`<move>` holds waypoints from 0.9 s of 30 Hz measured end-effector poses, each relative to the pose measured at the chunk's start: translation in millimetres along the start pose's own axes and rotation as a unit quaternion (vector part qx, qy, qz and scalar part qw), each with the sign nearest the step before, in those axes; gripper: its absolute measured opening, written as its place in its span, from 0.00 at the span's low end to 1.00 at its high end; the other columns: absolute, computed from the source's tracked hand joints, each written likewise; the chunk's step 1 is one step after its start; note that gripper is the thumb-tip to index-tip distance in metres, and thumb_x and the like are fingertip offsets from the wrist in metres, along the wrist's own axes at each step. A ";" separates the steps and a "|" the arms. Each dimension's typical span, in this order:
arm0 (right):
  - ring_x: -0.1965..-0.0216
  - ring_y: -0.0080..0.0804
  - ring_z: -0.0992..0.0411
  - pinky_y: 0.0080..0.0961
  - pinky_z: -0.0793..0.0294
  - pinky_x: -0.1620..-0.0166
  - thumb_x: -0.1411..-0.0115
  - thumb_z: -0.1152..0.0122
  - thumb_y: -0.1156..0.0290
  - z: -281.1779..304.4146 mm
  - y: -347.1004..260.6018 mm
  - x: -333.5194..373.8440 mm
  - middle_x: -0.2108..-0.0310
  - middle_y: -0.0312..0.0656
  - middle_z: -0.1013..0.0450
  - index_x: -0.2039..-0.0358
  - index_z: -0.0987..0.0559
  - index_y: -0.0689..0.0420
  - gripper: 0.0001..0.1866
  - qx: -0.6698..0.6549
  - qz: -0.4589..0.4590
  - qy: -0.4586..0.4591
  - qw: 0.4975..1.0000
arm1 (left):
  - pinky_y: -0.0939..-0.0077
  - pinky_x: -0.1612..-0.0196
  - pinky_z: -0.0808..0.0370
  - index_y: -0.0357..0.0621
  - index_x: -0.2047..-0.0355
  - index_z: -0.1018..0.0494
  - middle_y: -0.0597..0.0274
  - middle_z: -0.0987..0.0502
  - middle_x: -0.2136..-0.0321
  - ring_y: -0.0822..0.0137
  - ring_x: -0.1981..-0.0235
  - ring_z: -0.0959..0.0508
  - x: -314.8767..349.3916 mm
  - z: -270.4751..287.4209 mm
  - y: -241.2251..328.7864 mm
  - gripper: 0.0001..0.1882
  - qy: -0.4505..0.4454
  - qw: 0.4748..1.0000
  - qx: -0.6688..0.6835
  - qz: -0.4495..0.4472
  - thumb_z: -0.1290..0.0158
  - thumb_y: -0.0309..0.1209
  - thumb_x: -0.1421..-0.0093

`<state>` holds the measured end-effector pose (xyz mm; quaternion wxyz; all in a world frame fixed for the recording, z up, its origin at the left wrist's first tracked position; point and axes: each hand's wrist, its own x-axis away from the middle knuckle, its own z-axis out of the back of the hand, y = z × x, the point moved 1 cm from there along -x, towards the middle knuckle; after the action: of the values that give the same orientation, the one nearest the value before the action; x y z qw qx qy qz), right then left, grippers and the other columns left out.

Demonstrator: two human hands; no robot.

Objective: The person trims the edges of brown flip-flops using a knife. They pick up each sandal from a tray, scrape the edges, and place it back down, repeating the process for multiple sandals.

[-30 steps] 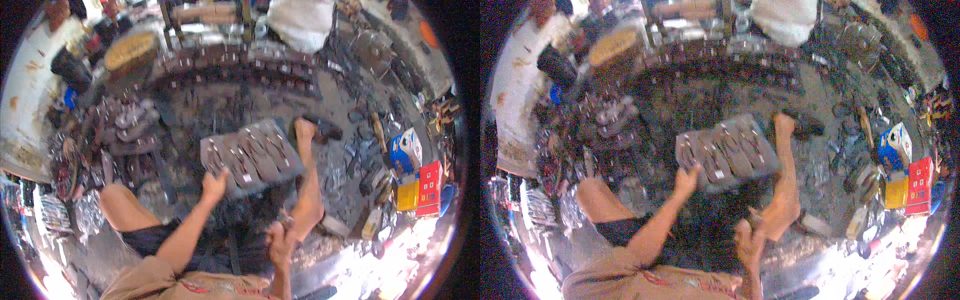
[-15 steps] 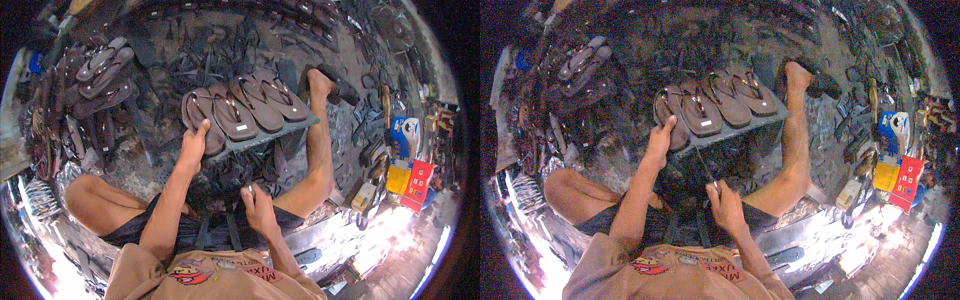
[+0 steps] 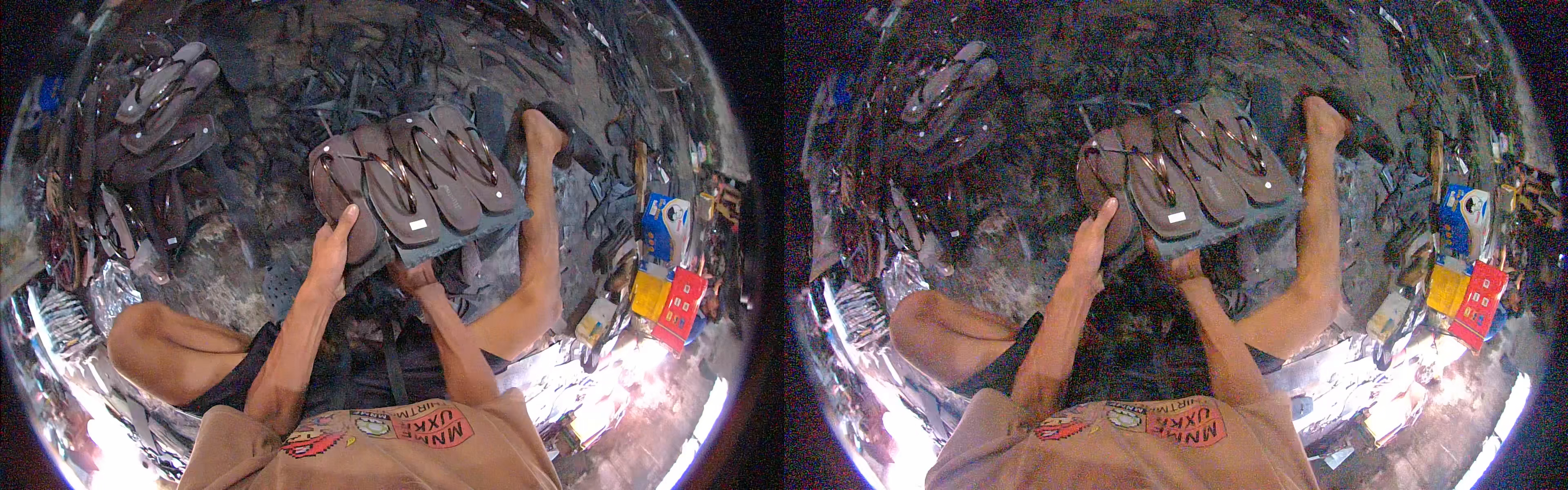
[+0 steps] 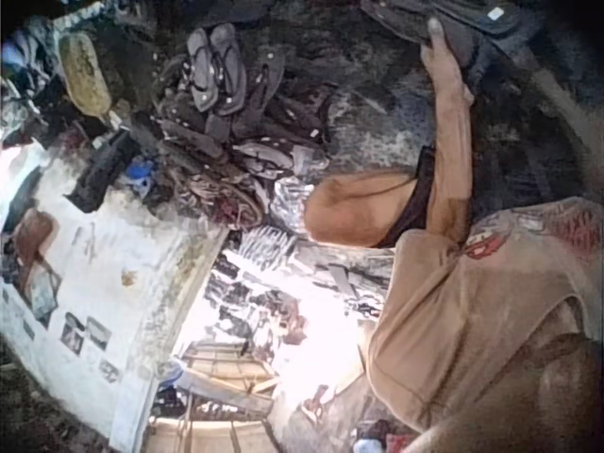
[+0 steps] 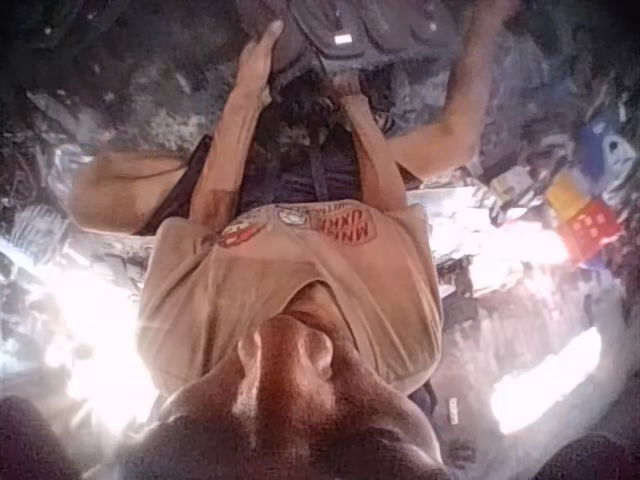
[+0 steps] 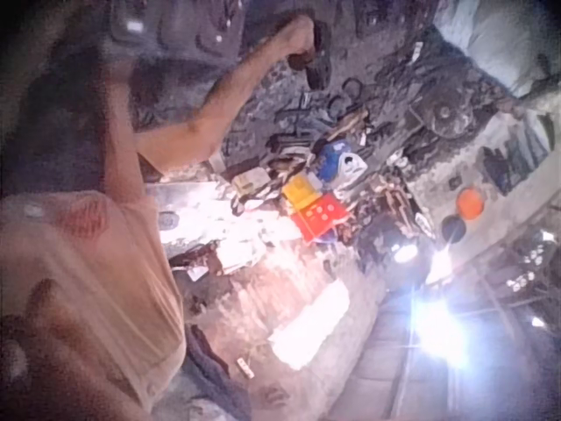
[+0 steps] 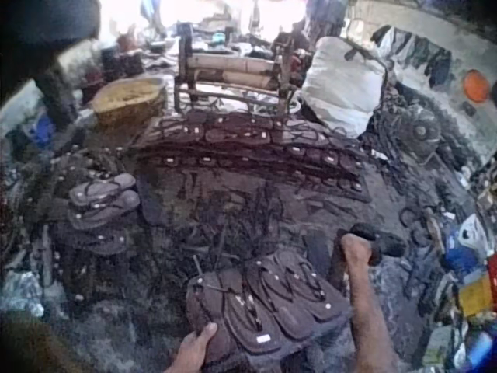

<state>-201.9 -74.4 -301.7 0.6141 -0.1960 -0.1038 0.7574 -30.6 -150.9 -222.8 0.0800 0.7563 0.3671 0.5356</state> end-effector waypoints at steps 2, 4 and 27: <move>0.42 0.58 0.33 0.44 0.34 0.39 0.29 0.51 0.53 -12.2 -7.4 -10.0 0.44 0.51 0.29 0.44 0.26 0.56 0.22 -0.024 -0.052 -0.002 0.998 | 0.63 0.57 0.18 0.34 0.53 0.25 0.55 0.18 0.59 0.60 0.63 0.16 -3.5 3.4 0.7 0.24 0.011 1.000 0.014 0.009 0.45 0.46 0.33; 0.45 0.57 0.32 0.44 0.33 0.41 0.29 0.51 0.53 -19.5 -9.1 -24.8 0.48 0.51 0.28 0.46 0.25 0.57 0.22 -0.040 -0.092 0.002 0.995 | 0.63 0.55 0.19 0.34 0.52 0.25 0.55 0.18 0.59 0.60 0.62 0.17 -6.9 6.1 0.8 0.24 0.013 1.000 0.004 0.015 0.45 0.46 0.33; 0.78 0.17 0.34 0.21 0.35 0.74 0.34 0.36 0.56 199.2 -134.8 -74.5 0.78 0.30 0.29 0.58 0.19 0.63 0.20 -0.607 -0.230 0.155 0.745 | 0.65 0.36 0.36 0.36 0.34 0.41 0.54 0.31 0.41 0.61 0.41 0.31 230.0 -20.2 13.2 0.32 -0.012 0.845 -0.404 -0.349 0.47 0.44 0.30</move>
<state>-153.9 -99.9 -55.8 0.5285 -0.6125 -0.4869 0.3293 -5.9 -18.4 -34.8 0.5643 0.4851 0.3574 0.5643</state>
